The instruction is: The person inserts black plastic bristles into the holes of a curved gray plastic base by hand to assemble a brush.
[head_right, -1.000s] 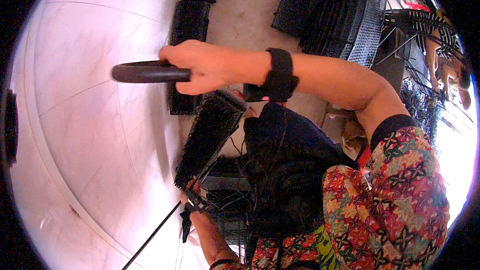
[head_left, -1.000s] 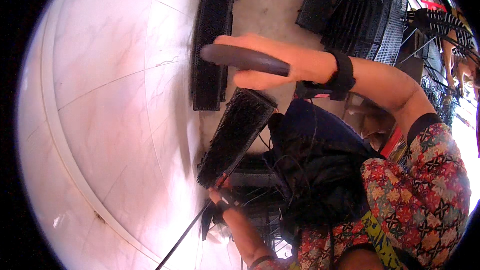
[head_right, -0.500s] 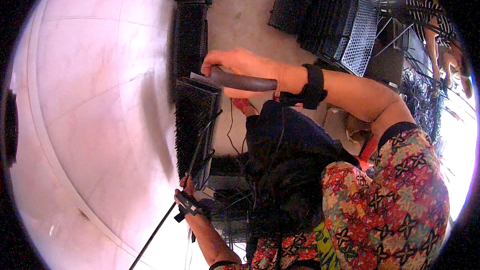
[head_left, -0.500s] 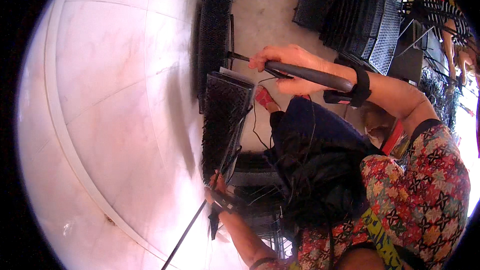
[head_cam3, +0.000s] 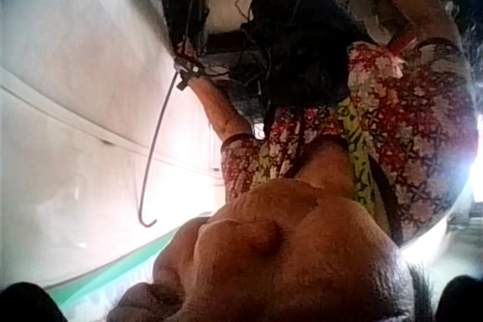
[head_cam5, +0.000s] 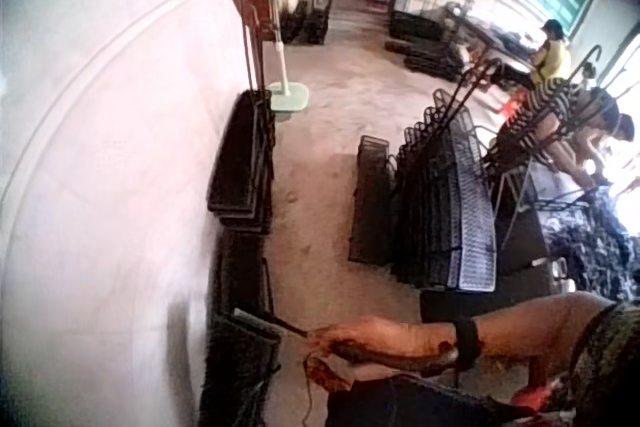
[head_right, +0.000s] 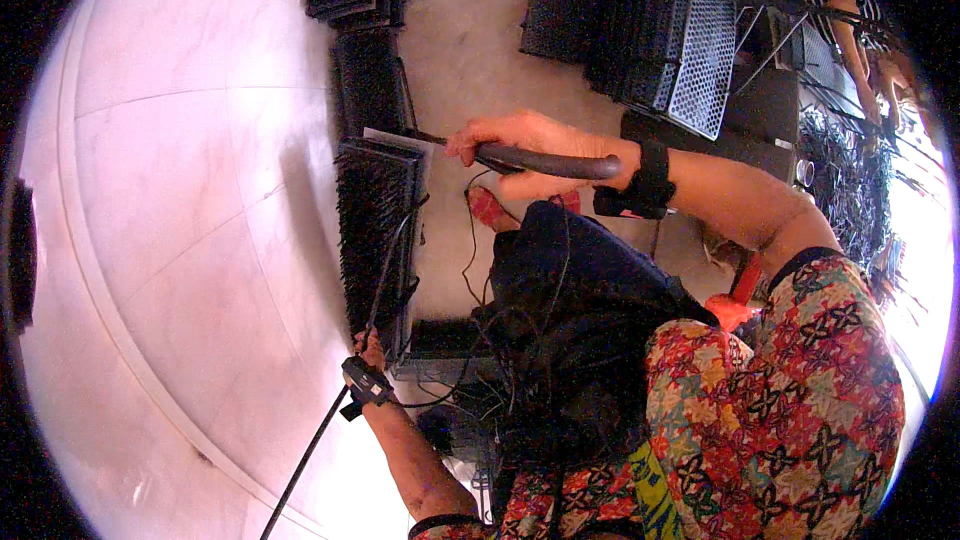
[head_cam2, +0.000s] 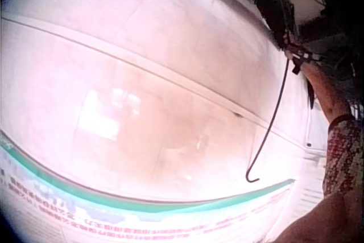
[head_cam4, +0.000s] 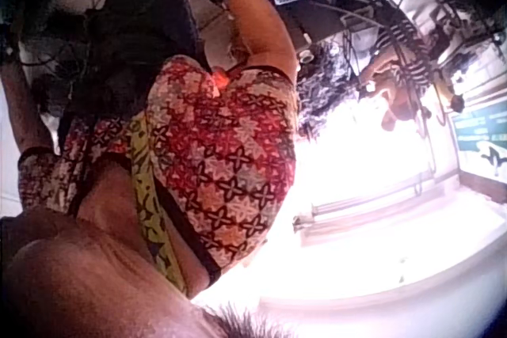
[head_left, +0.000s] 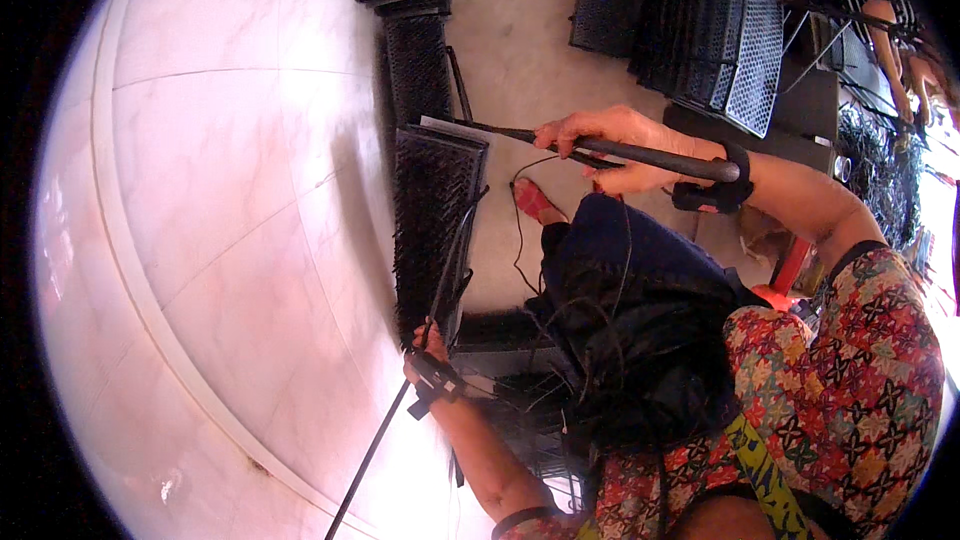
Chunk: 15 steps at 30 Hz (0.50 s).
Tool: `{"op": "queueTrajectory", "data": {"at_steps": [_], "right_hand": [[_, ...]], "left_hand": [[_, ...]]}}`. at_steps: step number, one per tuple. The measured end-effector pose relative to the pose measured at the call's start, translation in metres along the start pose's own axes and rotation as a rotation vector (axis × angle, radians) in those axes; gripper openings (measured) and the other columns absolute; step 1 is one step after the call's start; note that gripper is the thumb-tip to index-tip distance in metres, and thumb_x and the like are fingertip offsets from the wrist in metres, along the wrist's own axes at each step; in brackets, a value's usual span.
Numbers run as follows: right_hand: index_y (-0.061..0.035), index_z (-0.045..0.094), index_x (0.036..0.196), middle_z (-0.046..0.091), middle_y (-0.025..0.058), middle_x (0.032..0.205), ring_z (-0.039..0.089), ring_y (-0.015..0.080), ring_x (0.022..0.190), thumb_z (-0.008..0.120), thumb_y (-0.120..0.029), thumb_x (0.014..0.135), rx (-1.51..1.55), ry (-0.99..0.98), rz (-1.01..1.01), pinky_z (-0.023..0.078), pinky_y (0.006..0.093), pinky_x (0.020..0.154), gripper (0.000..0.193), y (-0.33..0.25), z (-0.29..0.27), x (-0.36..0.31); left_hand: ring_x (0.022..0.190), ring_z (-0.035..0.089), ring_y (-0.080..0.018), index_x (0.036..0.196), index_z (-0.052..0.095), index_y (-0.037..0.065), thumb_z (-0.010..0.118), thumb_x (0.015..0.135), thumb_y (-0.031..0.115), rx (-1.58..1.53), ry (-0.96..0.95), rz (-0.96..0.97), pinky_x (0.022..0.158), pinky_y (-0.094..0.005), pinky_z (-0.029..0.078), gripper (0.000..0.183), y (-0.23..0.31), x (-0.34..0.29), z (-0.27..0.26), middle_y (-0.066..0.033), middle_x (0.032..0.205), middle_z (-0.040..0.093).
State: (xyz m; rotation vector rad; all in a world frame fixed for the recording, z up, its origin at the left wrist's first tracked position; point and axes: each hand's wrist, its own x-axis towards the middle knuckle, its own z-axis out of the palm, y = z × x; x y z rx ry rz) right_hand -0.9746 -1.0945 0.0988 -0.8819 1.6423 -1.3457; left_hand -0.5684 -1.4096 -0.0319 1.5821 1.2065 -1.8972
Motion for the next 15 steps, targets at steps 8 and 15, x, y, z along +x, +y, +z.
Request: {"op": "queueTrajectory", "data": {"at_steps": [8, 15], "right_hand": [[-0.0010, 0.048, 0.092, 0.051, 0.0159, 0.114, 0.044, 0.0251, 0.113, 0.057, -0.001, 0.066, 0.167, 0.050, 0.050, 0.041, 0.0333, 0.088, 0.028, 0.007, -0.004, -0.012], [-0.0007, 0.048, 0.092, 0.052, 0.0136, 0.108, 0.042, 0.0255, 0.116, 0.055, 0.002, 0.063, 0.218, 0.087, -0.005, 0.039, 0.0342, 0.090, 0.031, 0.006, 0.004, -0.004]], "left_hand": [[0.071, 0.046, -0.0126, 0.109, 0.045, 0.001, 0.043, 0.081, 0.016, 0.187, -0.058, -0.332, 0.072, -0.0287, 0.040, 0.032, 0.038, 0.009, -0.002, 0.0005, 0.082, 0.047], [0.076, 0.046, -0.0117, 0.122, 0.041, 0.003, 0.043, 0.085, 0.022, 0.109, -0.022, -0.145, 0.079, -0.0297, 0.039, 0.042, 0.021, 0.039, 0.017, -0.0022, 0.088, 0.051]]}}
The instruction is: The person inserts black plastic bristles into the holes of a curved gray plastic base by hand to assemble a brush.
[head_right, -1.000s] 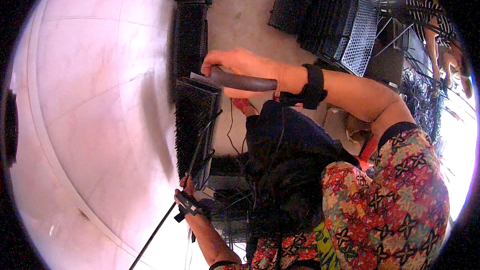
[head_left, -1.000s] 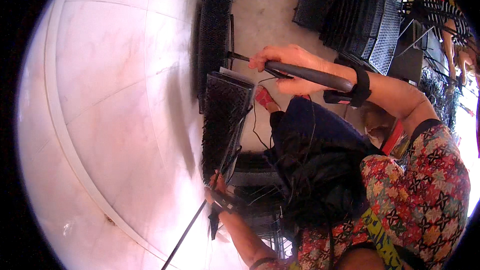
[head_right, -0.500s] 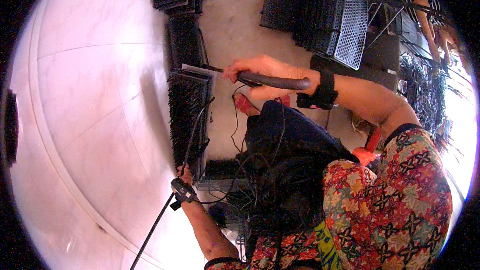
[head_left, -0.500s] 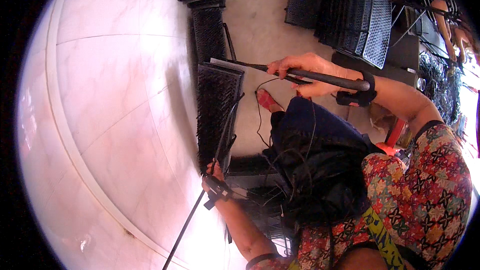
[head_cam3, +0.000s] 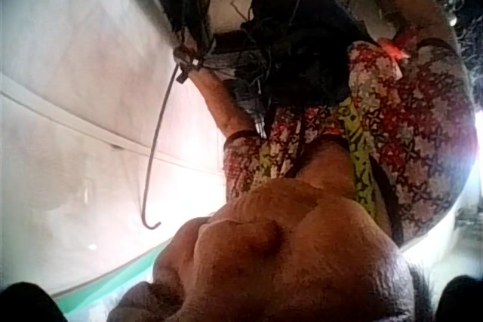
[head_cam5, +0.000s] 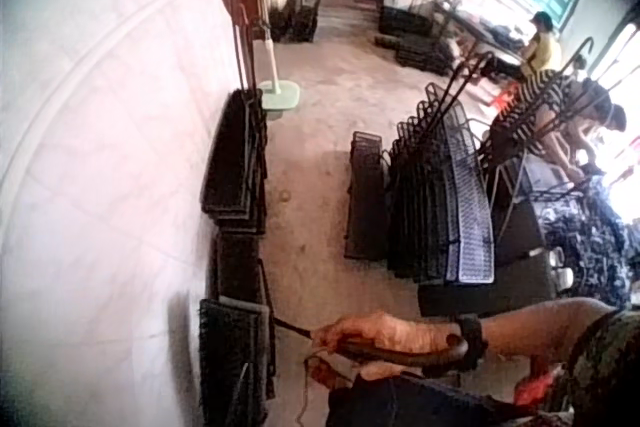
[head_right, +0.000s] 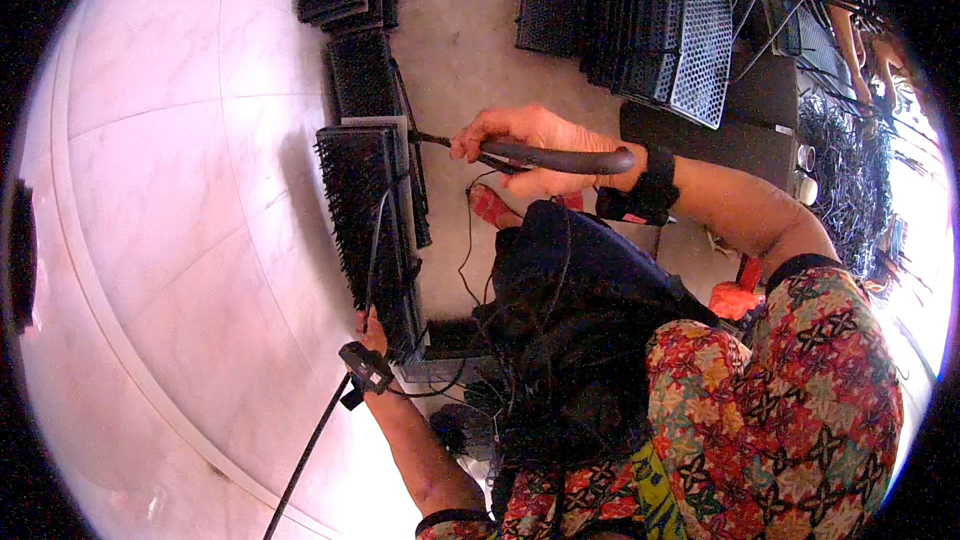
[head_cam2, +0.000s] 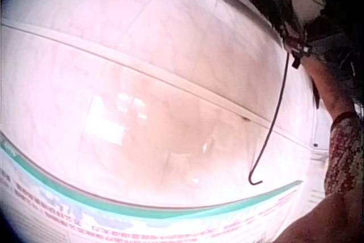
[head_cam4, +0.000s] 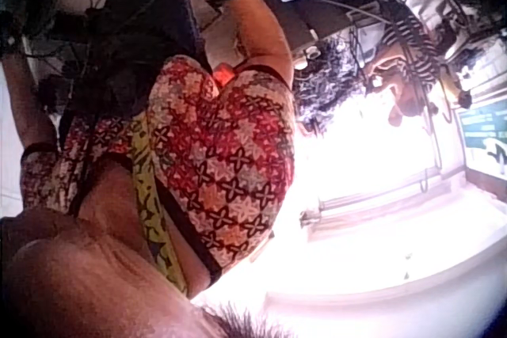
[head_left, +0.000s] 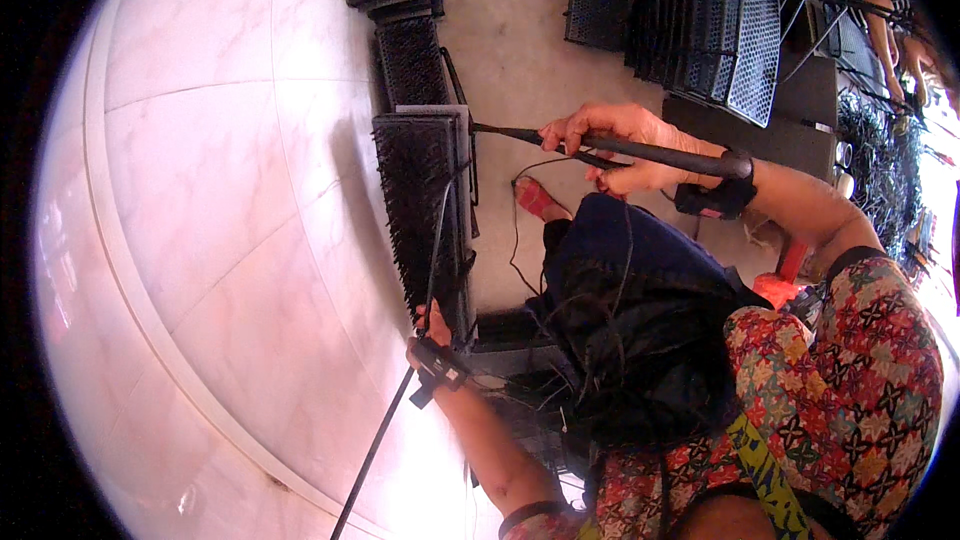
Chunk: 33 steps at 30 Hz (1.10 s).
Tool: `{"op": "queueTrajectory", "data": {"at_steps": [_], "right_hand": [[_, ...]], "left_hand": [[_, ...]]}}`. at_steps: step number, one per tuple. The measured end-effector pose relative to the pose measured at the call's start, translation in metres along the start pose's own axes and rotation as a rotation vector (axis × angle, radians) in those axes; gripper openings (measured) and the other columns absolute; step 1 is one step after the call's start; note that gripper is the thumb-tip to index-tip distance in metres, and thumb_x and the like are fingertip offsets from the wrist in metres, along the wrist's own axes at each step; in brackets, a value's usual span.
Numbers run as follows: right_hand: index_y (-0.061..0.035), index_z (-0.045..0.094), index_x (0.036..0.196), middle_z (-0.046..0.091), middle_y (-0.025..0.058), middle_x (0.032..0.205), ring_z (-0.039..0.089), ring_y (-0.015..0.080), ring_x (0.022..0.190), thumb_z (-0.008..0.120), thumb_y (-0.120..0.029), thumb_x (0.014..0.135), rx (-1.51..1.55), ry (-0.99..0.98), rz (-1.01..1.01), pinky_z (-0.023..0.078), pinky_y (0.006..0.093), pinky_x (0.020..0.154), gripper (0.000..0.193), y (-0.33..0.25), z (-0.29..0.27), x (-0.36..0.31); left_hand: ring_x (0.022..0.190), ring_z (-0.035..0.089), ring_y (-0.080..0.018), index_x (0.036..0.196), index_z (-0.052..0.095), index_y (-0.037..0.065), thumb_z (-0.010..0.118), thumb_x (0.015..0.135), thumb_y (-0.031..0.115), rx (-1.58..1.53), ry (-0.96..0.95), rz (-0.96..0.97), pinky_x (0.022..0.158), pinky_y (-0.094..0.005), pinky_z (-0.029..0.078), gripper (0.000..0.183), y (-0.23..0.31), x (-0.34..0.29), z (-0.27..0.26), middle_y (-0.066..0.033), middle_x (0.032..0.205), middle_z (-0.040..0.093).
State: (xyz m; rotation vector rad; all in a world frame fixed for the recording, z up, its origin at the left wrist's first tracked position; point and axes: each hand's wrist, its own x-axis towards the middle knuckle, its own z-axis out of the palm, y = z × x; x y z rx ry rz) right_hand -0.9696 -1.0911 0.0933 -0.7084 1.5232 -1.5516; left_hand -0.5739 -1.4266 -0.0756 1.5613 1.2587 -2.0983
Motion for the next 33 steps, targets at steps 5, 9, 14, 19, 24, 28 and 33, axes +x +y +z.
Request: {"op": "queueTrajectory", "data": {"at_steps": [5, 9, 14, 19, 24, 28, 33], "right_hand": [[-0.0020, 0.048, 0.092, 0.052, 0.0124, 0.109, 0.038, 0.0270, 0.120, 0.052, 0.004, 0.062, 0.059, 0.011, 0.067, 0.042, 0.0336, 0.086, 0.031, -0.003, 0.006, 0.002], [0.0013, 0.047, 0.093, 0.052, 0.0123, 0.104, 0.048, 0.0205, 0.103, 0.063, -0.012, 0.068, 0.083, 0.018, 0.136, 0.036, 0.0338, 0.090, 0.032, -0.013, 0.009, 0.003], [0.0008, 0.048, 0.097, 0.054, 0.0068, 0.095, 0.052, 0.0149, 0.086, 0.059, -0.004, 0.070, 0.055, 0.036, 0.142, 0.045, 0.0271, 0.072, 0.030, -0.008, 0.007, 0.001], [-0.0019, 0.050, 0.097, 0.057, 0.0080, 0.095, 0.054, 0.0163, 0.073, 0.055, 0.001, 0.061, -0.054, 0.031, -0.044, 0.046, 0.0262, 0.066, 0.037, 0.001, 0.024, 0.009], [-0.0029, 0.051, 0.091, 0.058, 0.0107, 0.094, 0.055, 0.0248, 0.085, 0.057, -0.001, 0.059, -0.145, 0.086, 0.026, 0.046, 0.0319, 0.064, 0.032, -0.009, 0.027, 0.011], [-0.0005, 0.051, 0.089, 0.056, 0.0150, 0.100, 0.052, 0.0309, 0.104, 0.058, 0.000, 0.063, -0.132, 0.050, 0.022, 0.048, 0.0338, 0.070, 0.027, -0.020, 0.044, 0.026], [0.0003, 0.050, 0.088, 0.056, 0.0146, 0.093, 0.056, 0.0302, 0.089, 0.061, -0.003, 0.061, -0.151, 0.091, -0.010, 0.047, 0.0335, 0.067, 0.030, -0.027, 0.059, 0.045]], "left_hand": [[0.079, 0.048, -0.0155, 0.115, 0.044, 0.001, 0.042, 0.085, 0.023, 0.201, -0.026, 0.158, 0.077, -0.0309, 0.041, 0.037, -0.037, 0.042, 0.044, -0.0046, 0.089, 0.053], [0.082, 0.050, -0.0185, 0.110, 0.046, 0.000, 0.041, 0.086, 0.023, 0.254, -0.036, 0.064, 0.076, -0.0319, 0.043, 0.034, -0.036, 0.083, 0.072, -0.0066, 0.090, 0.054], [0.086, 0.052, -0.0223, 0.104, 0.049, -0.001, 0.039, 0.086, 0.024, 0.242, 0.008, -0.087, 0.074, -0.0331, 0.044, 0.032, -0.043, 0.131, 0.103, -0.0090, 0.091, 0.055], [0.089, 0.055, -0.0261, 0.097, 0.052, -0.003, 0.037, 0.087, 0.025, 0.309, -0.023, -0.156, 0.072, -0.0344, 0.046, 0.033, -0.032, 0.151, 0.120, -0.0114, 0.092, 0.056], [0.088, 0.052, -0.0310, 0.102, 0.045, -0.005, 0.037, 0.082, 0.019, 0.628, -0.067, 0.178, 0.073, -0.0422, 0.047, 0.033, -0.111, 0.156, 0.134, -0.0165, 0.097, 0.051], [0.077, 0.051, -0.0275, 0.092, 0.049, -0.001, 0.043, 0.081, 0.029, 0.330, 0.043, 0.360, 0.073, -0.0454, 0.046, 0.033, -0.100, 0.153, 0.142, -0.0126, 0.080, 0.051], [0.076, 0.050, -0.0284, 0.090, 0.050, -0.001, 0.048, 0.081, 0.032, 0.188, 0.094, 0.220, 0.072, -0.0436, 0.044, 0.034, -0.073, 0.166, 0.146, -0.0148, 0.078, 0.049]]}}
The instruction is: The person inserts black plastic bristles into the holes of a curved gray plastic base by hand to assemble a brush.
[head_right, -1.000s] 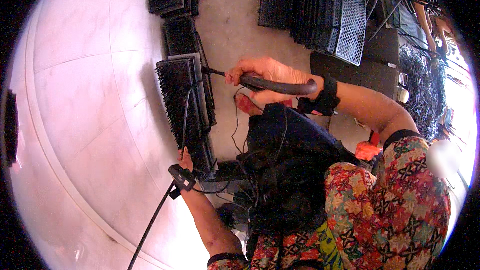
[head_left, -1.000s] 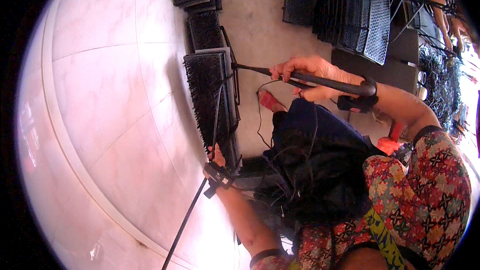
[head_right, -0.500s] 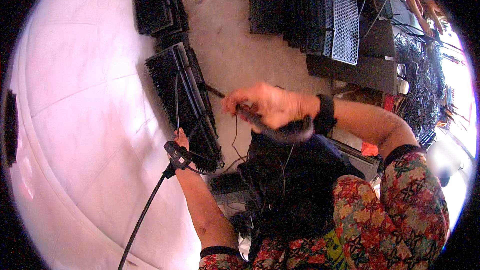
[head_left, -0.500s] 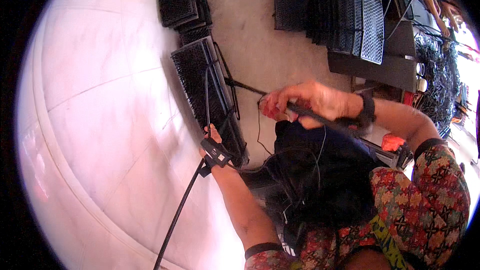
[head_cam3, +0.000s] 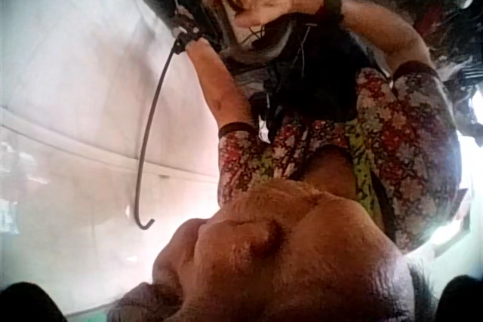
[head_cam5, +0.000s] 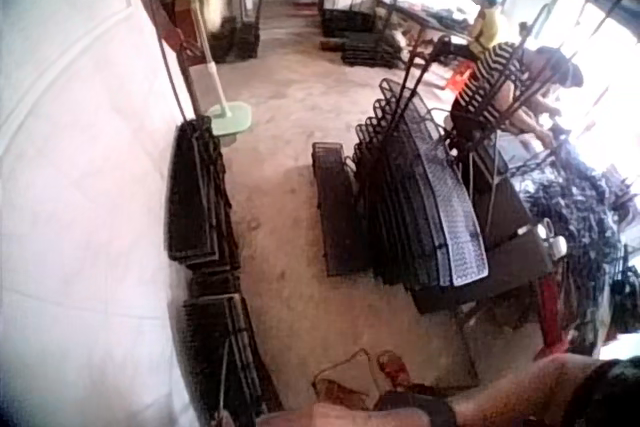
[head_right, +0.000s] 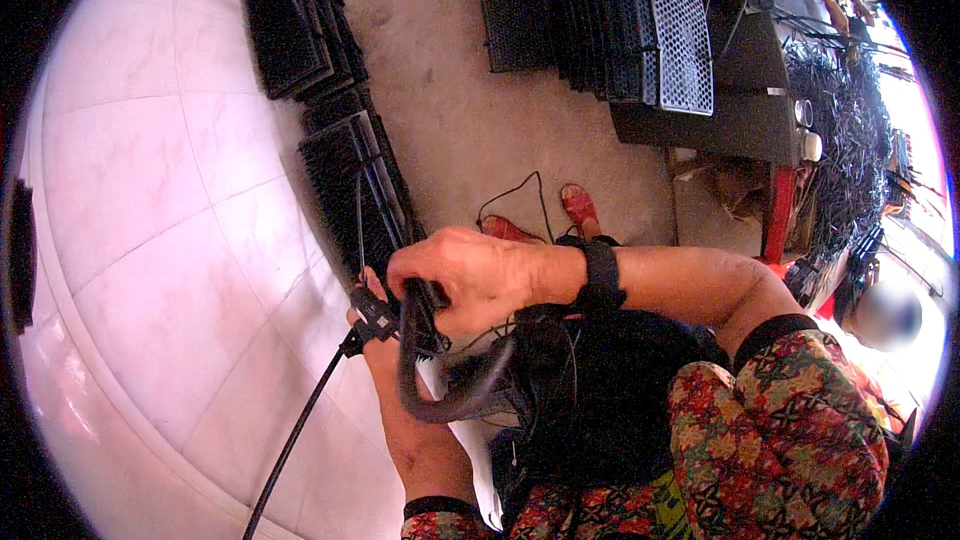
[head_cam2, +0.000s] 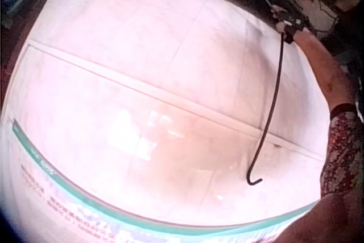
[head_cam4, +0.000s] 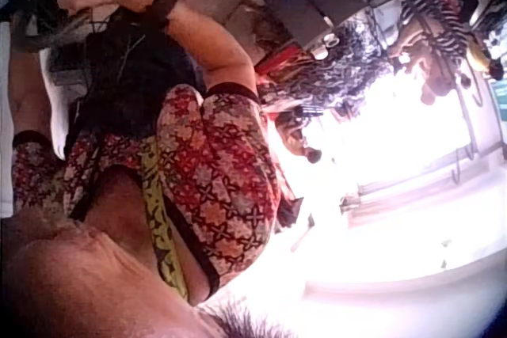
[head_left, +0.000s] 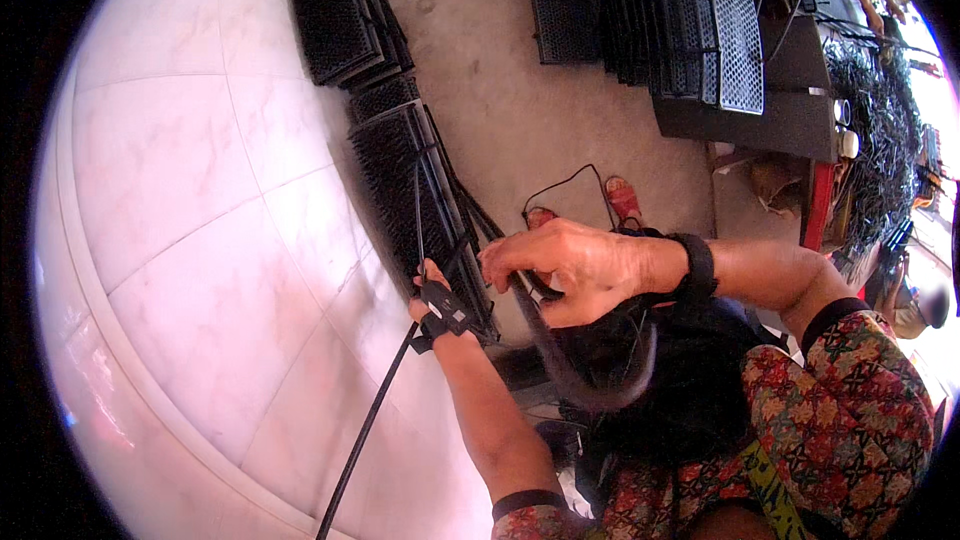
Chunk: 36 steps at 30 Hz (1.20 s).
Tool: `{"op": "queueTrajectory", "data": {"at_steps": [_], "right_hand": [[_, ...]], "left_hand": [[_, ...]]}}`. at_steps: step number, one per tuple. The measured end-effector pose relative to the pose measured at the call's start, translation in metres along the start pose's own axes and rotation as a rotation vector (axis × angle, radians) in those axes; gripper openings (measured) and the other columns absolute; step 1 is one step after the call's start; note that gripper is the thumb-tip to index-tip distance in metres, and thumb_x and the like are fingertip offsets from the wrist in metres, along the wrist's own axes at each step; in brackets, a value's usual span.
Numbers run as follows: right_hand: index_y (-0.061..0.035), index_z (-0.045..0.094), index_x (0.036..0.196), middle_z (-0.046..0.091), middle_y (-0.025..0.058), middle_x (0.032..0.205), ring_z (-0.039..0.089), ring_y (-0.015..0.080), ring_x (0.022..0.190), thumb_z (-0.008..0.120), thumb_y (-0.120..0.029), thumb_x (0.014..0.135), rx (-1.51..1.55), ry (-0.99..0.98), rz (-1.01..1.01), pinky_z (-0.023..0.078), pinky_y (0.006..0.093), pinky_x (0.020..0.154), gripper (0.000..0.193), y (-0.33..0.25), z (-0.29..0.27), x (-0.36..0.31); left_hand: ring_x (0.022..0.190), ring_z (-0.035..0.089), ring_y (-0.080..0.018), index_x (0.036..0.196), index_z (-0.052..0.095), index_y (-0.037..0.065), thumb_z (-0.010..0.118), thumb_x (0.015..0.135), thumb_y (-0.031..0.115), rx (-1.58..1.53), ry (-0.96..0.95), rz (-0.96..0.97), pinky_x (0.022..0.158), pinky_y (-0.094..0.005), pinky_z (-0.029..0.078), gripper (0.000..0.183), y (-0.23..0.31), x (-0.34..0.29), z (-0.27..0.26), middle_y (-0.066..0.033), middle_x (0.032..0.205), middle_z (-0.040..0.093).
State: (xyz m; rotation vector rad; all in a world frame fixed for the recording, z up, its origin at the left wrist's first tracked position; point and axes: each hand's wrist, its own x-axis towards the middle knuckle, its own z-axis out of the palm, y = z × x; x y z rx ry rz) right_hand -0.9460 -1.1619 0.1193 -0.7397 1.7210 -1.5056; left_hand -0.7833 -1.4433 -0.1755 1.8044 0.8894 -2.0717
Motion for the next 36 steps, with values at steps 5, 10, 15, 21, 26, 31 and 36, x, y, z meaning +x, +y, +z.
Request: {"op": "queueTrajectory", "data": {"at_steps": [5, 10, 15, 21, 26, 31, 36], "right_hand": [[0.0002, 0.050, 0.085, 0.055, 0.0143, 0.085, 0.056, 0.0316, 0.076, 0.062, -0.006, 0.060, -0.014, 0.063, -0.047, 0.045, 0.0357, 0.062, 0.029, 0.000, 0.008, 0.008], [0.0000, 0.050, 0.084, 0.054, 0.0148, 0.082, 0.055, 0.0329, 0.076, 0.061, -0.007, 0.059, 0.013, 0.089, -0.103, 0.045, 0.0373, 0.064, 0.028, -0.002, 0.019, 0.021], [0.0006, 0.051, 0.079, 0.054, 0.0182, 0.070, 0.055, 0.0376, 0.071, 0.058, -0.011, 0.054, 0.030, 0.195, -0.160, 0.044, 0.0416, 0.059, 0.028, 0.005, 0.035, 0.028], [-0.0005, 0.049, 0.087, 0.053, 0.0161, 0.086, 0.054, 0.0345, 0.084, 0.058, -0.004, 0.058, -0.039, 0.110, -0.071, 0.046, 0.0396, 0.067, 0.031, 0.001, 0.038, 0.026], [0.0009, 0.047, 0.086, 0.051, 0.0177, 0.085, 0.050, 0.0363, 0.089, 0.058, -0.007, 0.055, -0.043, 0.042, -0.050, 0.045, 0.0408, 0.072, 0.034, 0.004, 0.033, 0.027], [0.0022, 0.049, 0.080, 0.051, 0.0189, 0.083, 0.050, 0.0356, 0.089, 0.057, -0.005, 0.053, -0.014, 0.085, -0.017, 0.045, 0.0406, 0.073, 0.029, 0.004, 0.035, 0.026], [0.0019, 0.050, 0.078, 0.052, 0.0171, 0.078, 0.052, 0.0335, 0.083, 0.056, -0.004, 0.053, 0.013, 0.133, -0.058, 0.046, 0.0396, 0.068, 0.026, 0.011, 0.024, 0.013]], "left_hand": [[0.082, 0.050, -0.0328, 0.097, 0.048, -0.005, 0.049, 0.082, 0.035, 0.866, -0.150, 0.441, 0.076, -0.0429, 0.042, 0.043, -0.023, -0.025, -0.014, -0.0214, 0.089, 0.050], [0.088, 0.050, -0.0372, 0.103, 0.046, -0.009, 0.050, 0.083, 0.039, 1.734, 0.126, 1.334, 0.080, -0.0422, 0.039, 0.053, -0.048, -0.055, -0.016, -0.0280, 0.099, 0.052], [0.109, 0.040, -0.0342, 0.120, 0.039, -0.004, 0.036, 0.089, 0.041, 2.021, 0.010, 1.070, 0.093, -0.0369, 0.031, 0.055, -0.046, -0.060, -0.034, -0.0231, 0.121, 0.038], [0.097, 0.040, -0.0301, 0.112, 0.041, -0.003, 0.039, 0.088, 0.037, 1.852, -0.047, 0.890, 0.084, -0.0347, 0.032, 0.047, -0.040, -0.054, -0.043, -0.0193, 0.108, 0.038], [0.088, 0.041, -0.0267, 0.105, 0.043, -0.001, 0.043, 0.087, 0.034, 1.789, -0.067, 0.799, 0.076, -0.0328, 0.033, 0.040, -0.031, -0.051, -0.031, -0.0162, 0.098, 0.038], [0.079, 0.041, -0.0233, 0.098, 0.045, 0.000, 0.046, 0.086, 0.031, 1.769, -0.086, 0.731, 0.068, -0.0310, 0.034, 0.034, -0.022, -0.058, -0.021, -0.0130, 0.088, 0.039], [0.069, 0.041, -0.0198, 0.092, 0.046, 0.001, 0.049, 0.085, 0.028, 1.754, -0.128, 0.710, 0.061, -0.0291, 0.034, 0.028, -0.022, -0.062, -0.005, -0.0099, 0.077, 0.039]]}}
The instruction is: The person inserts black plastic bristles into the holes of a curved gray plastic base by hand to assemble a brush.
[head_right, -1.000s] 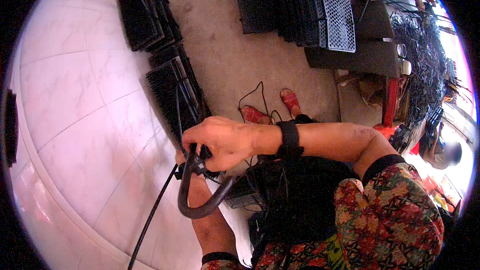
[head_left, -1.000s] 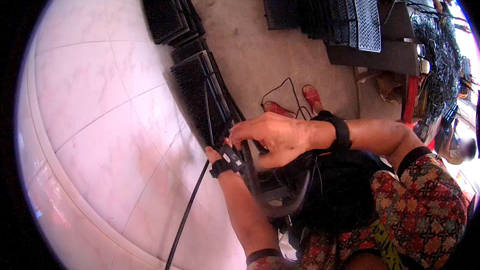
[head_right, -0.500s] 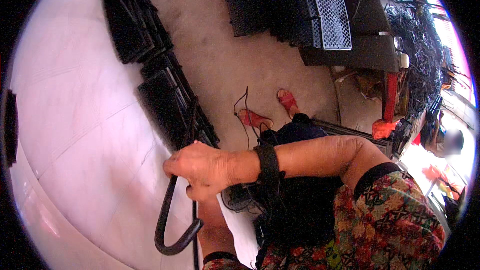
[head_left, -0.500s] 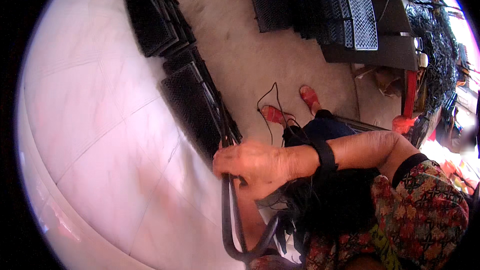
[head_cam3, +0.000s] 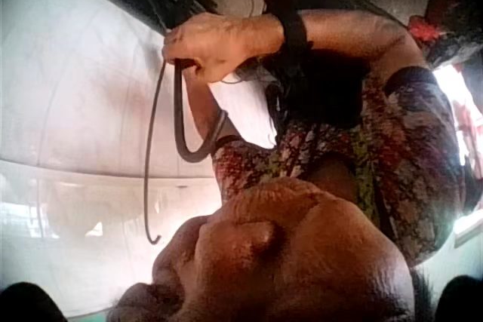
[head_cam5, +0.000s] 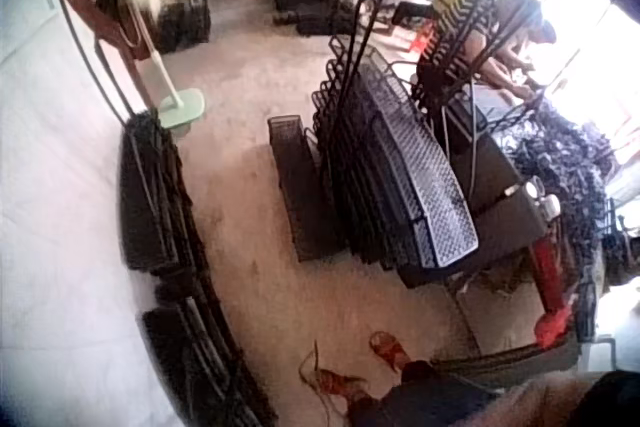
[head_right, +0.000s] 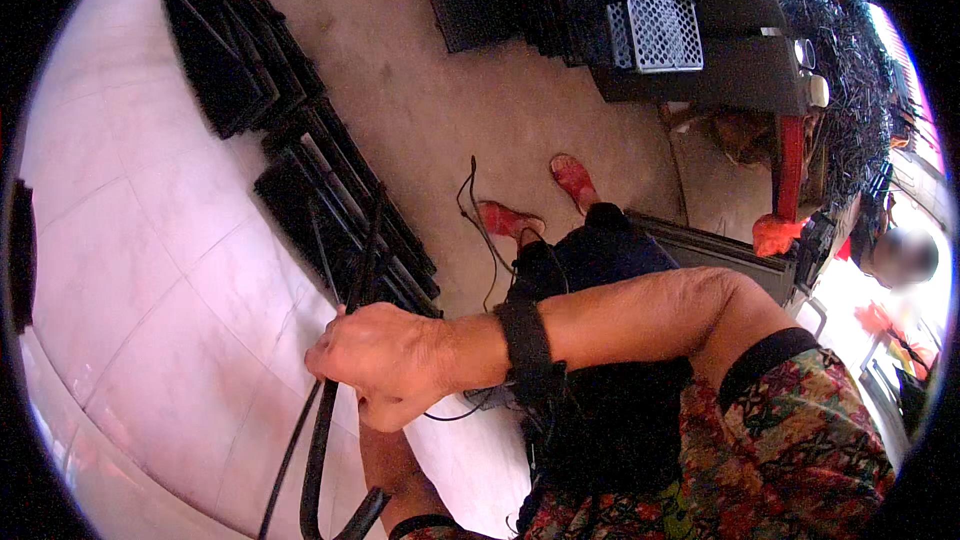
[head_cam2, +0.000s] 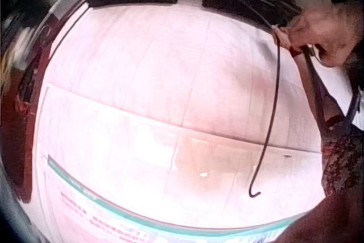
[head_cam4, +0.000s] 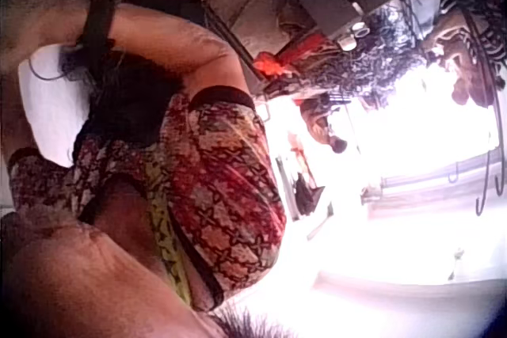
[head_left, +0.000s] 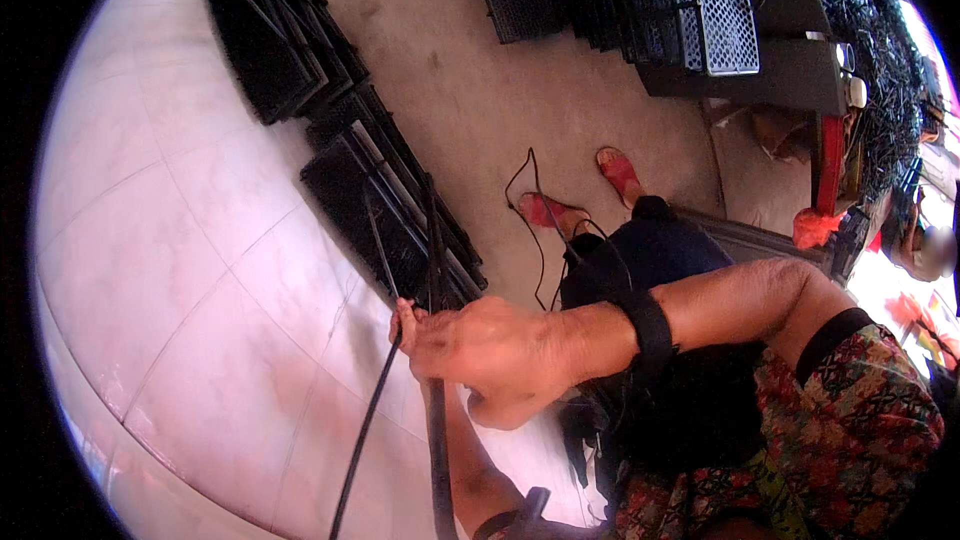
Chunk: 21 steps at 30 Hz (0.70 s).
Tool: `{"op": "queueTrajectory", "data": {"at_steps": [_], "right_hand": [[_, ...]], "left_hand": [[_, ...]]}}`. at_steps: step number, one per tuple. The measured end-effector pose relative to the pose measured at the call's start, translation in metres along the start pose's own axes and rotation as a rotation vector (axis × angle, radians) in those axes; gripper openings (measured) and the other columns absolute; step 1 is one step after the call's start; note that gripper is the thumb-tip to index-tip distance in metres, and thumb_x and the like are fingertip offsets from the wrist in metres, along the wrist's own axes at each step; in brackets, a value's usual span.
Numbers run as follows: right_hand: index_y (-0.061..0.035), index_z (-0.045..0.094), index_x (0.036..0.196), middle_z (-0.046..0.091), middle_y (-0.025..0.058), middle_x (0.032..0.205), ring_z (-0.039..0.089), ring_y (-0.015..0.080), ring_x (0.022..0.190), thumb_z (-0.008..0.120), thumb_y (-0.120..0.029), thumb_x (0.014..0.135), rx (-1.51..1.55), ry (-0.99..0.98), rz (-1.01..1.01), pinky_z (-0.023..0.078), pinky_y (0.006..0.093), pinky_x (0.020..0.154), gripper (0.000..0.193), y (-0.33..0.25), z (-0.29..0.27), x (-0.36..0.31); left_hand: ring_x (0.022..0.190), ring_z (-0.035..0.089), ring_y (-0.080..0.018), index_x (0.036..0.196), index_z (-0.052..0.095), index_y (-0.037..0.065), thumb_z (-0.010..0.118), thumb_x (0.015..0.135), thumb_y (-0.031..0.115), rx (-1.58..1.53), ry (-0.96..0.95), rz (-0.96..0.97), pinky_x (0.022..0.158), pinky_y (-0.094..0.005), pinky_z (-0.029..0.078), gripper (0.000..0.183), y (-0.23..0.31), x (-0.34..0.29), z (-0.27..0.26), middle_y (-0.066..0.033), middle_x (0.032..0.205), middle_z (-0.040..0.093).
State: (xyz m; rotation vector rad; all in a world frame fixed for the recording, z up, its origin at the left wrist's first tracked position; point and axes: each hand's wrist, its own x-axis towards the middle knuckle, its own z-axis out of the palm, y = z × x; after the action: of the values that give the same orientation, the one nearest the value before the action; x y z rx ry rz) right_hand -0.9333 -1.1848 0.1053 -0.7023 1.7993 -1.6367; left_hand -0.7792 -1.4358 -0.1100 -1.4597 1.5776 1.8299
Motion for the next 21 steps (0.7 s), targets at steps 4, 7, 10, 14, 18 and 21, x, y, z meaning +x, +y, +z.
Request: {"op": "queueTrajectory", "data": {"at_steps": [4, 7, 10, 14, 18, 21], "right_hand": [[0.0009, 0.050, 0.077, 0.052, 0.0160, 0.077, 0.052, 0.0325, 0.080, 0.055, -0.003, 0.052, 0.033, 0.013, -0.011, 0.046, 0.0394, 0.065, 0.026, 0.002, -0.002, -0.007], [0.0002, 0.050, 0.077, 0.052, 0.0150, 0.076, 0.052, 0.0320, 0.080, 0.055, -0.003, 0.052, 0.007, -0.009, 0.011, 0.046, 0.0396, 0.064, 0.026, -0.001, -0.004, -0.006], [0.0001, 0.050, 0.078, 0.052, 0.0146, 0.076, 0.052, 0.0321, 0.080, 0.055, -0.003, 0.052, -0.010, 0.008, -0.005, 0.046, 0.0399, 0.064, 0.028, -0.004, -0.003, -0.005], [0.0004, 0.050, 0.078, 0.052, 0.0147, 0.076, 0.053, 0.0327, 0.080, 0.056, -0.005, 0.051, 0.039, 0.009, -0.001, 0.046, 0.0400, 0.065, 0.028, -0.001, -0.007, -0.007], [0.0003, 0.050, 0.078, 0.053, 0.0150, 0.077, 0.053, 0.0329, 0.081, 0.055, -0.006, 0.052, 0.025, 0.022, -0.012, 0.046, 0.0401, 0.065, 0.028, -0.001, -0.012, -0.013], [0.0004, 0.050, 0.079, 0.053, 0.0151, 0.077, 0.053, 0.0328, 0.081, 0.055, -0.006, 0.052, 0.018, 0.054, -0.013, 0.046, 0.0402, 0.066, 0.028, -0.001, -0.011, -0.015]], "left_hand": [[0.062, 0.042, -0.0171, 0.086, 0.048, 0.002, 0.051, 0.084, 0.025, -0.036, -0.040, -0.004, 0.055, -0.0276, 0.035, 0.024, 0.029, 0.006, 0.003, -0.0074, 0.069, 0.040], [0.056, 0.042, -0.0150, 0.082, 0.049, 0.003, 0.053, 0.084, 0.023, -0.051, -0.052, 0.010, 0.050, -0.0265, 0.036, 0.021, 0.045, 0.000, 0.010, -0.0055, 0.063, 0.040], [0.050, 0.042, -0.0129, 0.078, 0.050, 0.003, 0.055, 0.083, 0.022, -0.102, -0.013, 0.047, 0.045, -0.0254, 0.036, 0.020, 0.066, -0.017, 0.027, -0.0036, 0.057, 0.040], [0.045, 0.039, -0.0096, 0.076, 0.050, 0.002, 0.057, 0.083, 0.020, -0.093, 0.107, 0.082, 0.041, -0.0229, 0.035, 0.021, 0.097, -0.048, 0.061, -0.0010, 0.052, 0.040], [0.044, 0.039, -0.0097, 0.077, 0.050, 0.003, 0.056, 0.084, 0.022, -0.027, 0.118, 0.212, 0.041, -0.0234, 0.036, 0.022, 0.109, -0.050, 0.072, -0.0009, 0.052, 0.041], [0.043, 0.039, -0.0097, 0.077, 0.049, 0.003, 0.056, 0.084, 0.023, 0.021, 0.160, 0.148, 0.041, -0.0237, 0.036, 0.022, 0.102, -0.020, 0.060, -0.0008, 0.052, 0.041]]}}
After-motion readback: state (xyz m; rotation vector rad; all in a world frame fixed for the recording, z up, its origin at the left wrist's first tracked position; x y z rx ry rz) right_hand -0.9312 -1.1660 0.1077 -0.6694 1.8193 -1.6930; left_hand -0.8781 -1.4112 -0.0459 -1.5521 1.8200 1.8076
